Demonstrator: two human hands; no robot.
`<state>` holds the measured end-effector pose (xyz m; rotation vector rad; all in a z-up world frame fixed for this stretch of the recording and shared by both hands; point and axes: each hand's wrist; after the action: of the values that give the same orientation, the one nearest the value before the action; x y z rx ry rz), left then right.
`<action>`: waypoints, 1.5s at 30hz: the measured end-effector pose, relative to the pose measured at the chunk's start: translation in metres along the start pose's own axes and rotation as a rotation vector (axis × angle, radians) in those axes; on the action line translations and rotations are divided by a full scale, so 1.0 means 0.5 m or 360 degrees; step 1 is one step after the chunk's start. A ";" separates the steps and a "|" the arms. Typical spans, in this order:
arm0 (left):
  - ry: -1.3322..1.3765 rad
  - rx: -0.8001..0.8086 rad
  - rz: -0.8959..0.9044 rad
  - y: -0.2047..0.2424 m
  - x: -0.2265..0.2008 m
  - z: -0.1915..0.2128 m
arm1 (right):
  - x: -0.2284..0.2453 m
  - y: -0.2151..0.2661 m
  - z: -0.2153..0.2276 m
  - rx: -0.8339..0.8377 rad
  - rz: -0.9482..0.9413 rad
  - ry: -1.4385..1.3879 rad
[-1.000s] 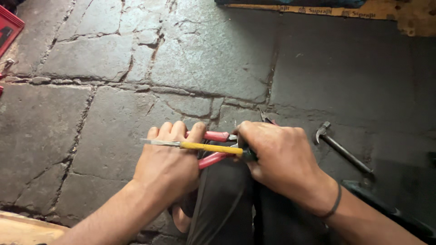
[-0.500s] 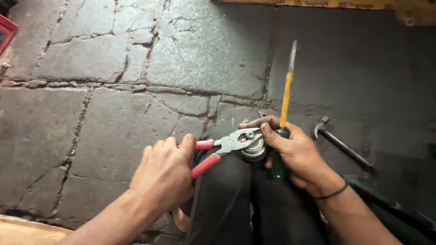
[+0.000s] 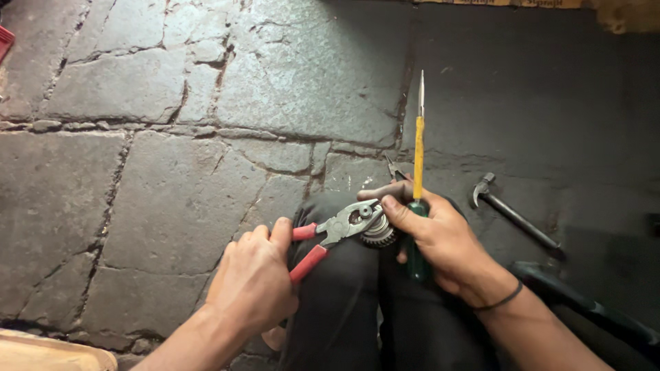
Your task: The person uses pliers and a screwdriver to manipulate a gear-driven mechanical part. They strike the part with a hammer and adjust small pins and gears while sitting on a stone floor.
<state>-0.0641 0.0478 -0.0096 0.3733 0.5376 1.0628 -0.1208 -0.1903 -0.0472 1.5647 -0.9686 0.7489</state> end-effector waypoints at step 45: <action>-0.0200 0.0220 0.0083 0.010 -0.039 0.090 | 0.164 -0.027 -0.018 -0.0100 0.1161 -0.0354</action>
<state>-0.0488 0.0313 0.0345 0.5742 0.4925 1.0473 -0.0703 -0.1966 0.0191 1.2428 -1.7518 1.0346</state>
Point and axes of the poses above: each hand's wrist, its own y-axis away from the middle knuckle, its own z-axis out of the back of the hand, x = y × z, and after that the axes turned 10 degrees about x, right-handed
